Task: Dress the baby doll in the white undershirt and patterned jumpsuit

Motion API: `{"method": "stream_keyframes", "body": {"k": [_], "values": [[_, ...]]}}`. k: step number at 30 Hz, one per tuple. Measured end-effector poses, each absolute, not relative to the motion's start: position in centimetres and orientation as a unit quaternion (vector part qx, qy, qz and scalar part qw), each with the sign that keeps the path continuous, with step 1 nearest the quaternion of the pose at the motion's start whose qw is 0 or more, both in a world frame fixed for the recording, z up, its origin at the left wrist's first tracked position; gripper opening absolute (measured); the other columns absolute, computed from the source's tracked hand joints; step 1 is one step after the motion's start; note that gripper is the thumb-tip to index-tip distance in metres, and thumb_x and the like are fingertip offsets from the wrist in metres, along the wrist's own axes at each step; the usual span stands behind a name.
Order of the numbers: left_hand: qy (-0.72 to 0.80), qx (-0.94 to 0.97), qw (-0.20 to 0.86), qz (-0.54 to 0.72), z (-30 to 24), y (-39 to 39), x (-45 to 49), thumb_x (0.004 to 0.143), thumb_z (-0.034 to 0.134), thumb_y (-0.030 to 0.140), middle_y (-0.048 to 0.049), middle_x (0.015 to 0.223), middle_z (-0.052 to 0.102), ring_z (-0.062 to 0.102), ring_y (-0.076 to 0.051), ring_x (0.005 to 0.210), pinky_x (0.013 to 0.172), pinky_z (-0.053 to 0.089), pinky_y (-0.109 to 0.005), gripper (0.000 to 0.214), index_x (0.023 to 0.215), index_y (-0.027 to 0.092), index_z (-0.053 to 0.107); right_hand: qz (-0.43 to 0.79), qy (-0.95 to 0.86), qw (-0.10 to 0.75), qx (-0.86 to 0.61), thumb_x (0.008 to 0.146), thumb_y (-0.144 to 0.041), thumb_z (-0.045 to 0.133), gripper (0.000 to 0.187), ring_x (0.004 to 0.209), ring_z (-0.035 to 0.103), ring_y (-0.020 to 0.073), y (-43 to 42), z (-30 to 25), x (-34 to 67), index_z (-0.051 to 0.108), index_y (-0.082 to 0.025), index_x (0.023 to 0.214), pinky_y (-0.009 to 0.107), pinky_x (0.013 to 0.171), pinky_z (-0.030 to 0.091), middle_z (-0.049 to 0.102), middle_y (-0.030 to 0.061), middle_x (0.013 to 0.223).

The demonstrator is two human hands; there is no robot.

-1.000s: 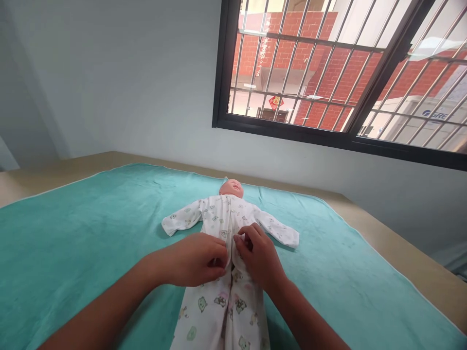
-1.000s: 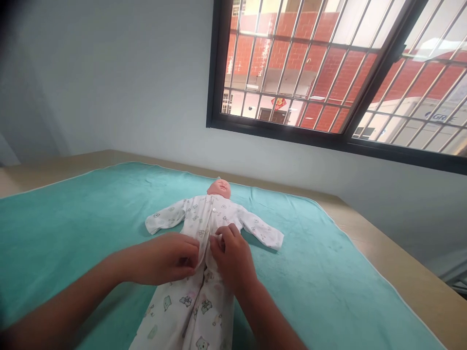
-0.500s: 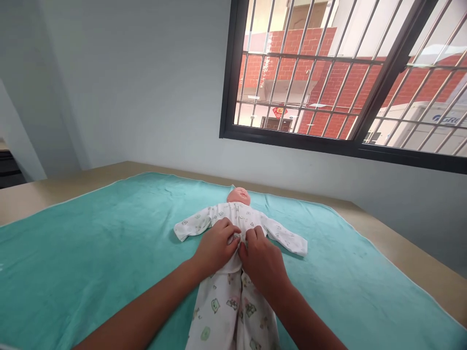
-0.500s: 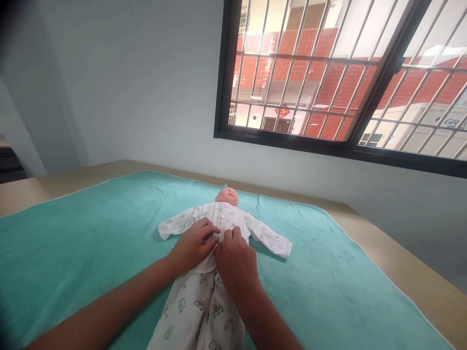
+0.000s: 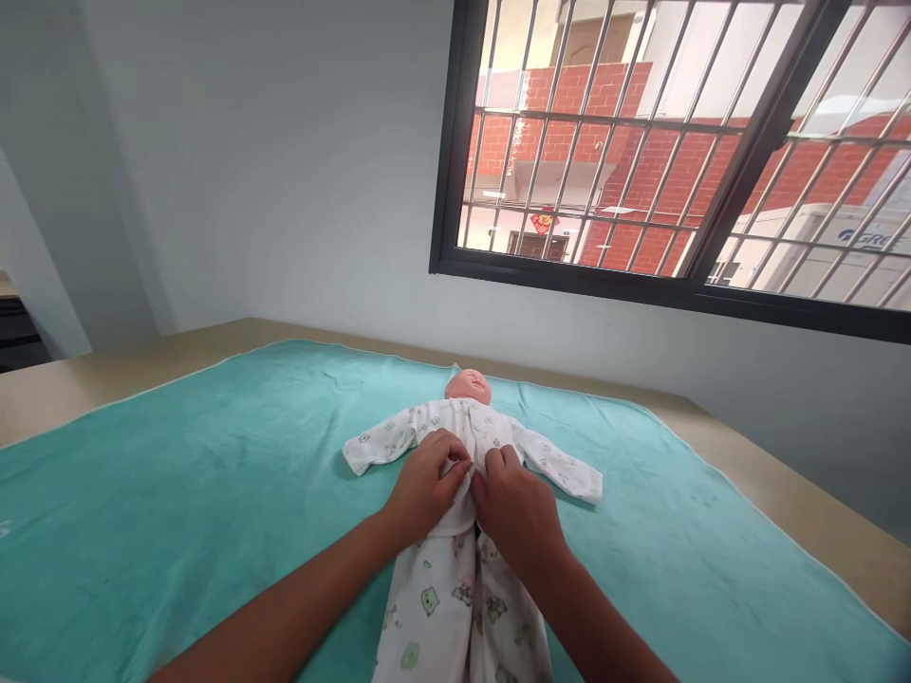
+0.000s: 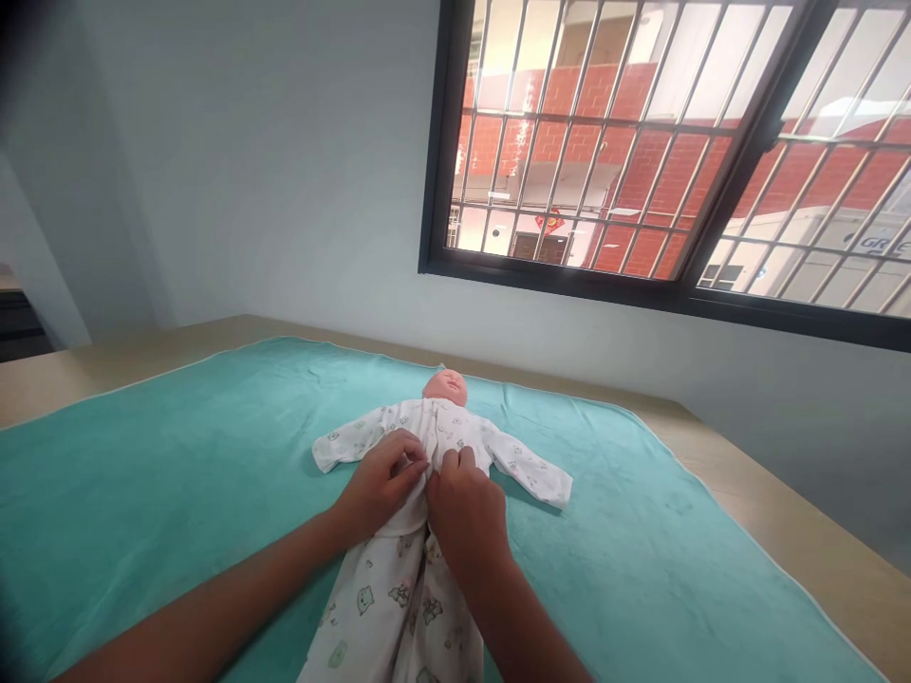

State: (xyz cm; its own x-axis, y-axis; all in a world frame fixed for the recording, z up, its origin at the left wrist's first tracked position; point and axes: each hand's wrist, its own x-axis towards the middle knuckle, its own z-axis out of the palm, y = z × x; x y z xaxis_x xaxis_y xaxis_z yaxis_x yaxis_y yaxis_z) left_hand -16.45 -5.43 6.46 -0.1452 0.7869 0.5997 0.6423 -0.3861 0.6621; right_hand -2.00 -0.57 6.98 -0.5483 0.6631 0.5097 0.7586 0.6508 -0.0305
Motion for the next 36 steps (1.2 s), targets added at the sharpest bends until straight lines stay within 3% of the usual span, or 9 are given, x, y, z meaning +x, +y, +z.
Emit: {"method": "stream_keyframes", "body": {"k": [4,11,20,36], "values": [[0.562,0.637,0.115,0.515,6.5,-5.5,-16.4,0.089,0.052,0.023,0.0007,0.076,0.058,0.052,-0.016,0.071,0.065,0.042,-0.028,0.009,0.082,0.021,0.058,-0.017,-0.869,0.294,-0.398,0.091,-0.024,0.047,0.019,0.057,0.047,0.0124,0.3,7.1,-1.5,0.052,-0.019,0.073,0.027,0.05,0.019,0.057,0.0021,0.076],[0.565,0.644,0.124,0.501,7.0,-5.4,-16.3,0.088,0.053,0.025,0.0014,0.075,0.061,0.054,-0.015,0.07,0.064,0.041,-0.027,0.011,0.082,0.021,0.062,0.27,-0.8,0.405,-0.349,0.09,-0.034,0.049,0.024,0.061,0.046,0.0128,0.9,7.2,-0.9,0.057,-0.019,0.073,0.023,0.057,0.035,0.055,-0.0025,0.064],[0.53,0.584,0.303,0.535,7.8,-5.4,-16.5,0.086,0.057,0.035,-0.001,0.086,0.069,0.062,-0.018,0.083,0.074,0.047,-0.027,0.018,0.089,0.02,0.067,0.339,-0.779,0.409,-0.332,0.084,-0.036,0.057,0.019,0.061,0.045,0.0134,0.6,6.0,-1.0,0.062,-0.018,0.08,0.025,0.058,0.036,0.055,-0.0024,0.065],[0.532,0.566,0.279,0.565,6.6,-4.7,-15.9,0.084,0.055,0.024,0.0041,0.073,0.056,0.051,-0.012,0.07,0.066,0.042,-0.023,0.007,0.085,0.02,0.061,0.475,-0.717,0.408,-0.306,0.081,-0.037,0.063,0.025,0.068,0.054,0.0153,0.8,6.0,-0.8,0.069,-0.019,0.097,0.026,0.063,0.043,0.065,0.0009,0.075]]}}
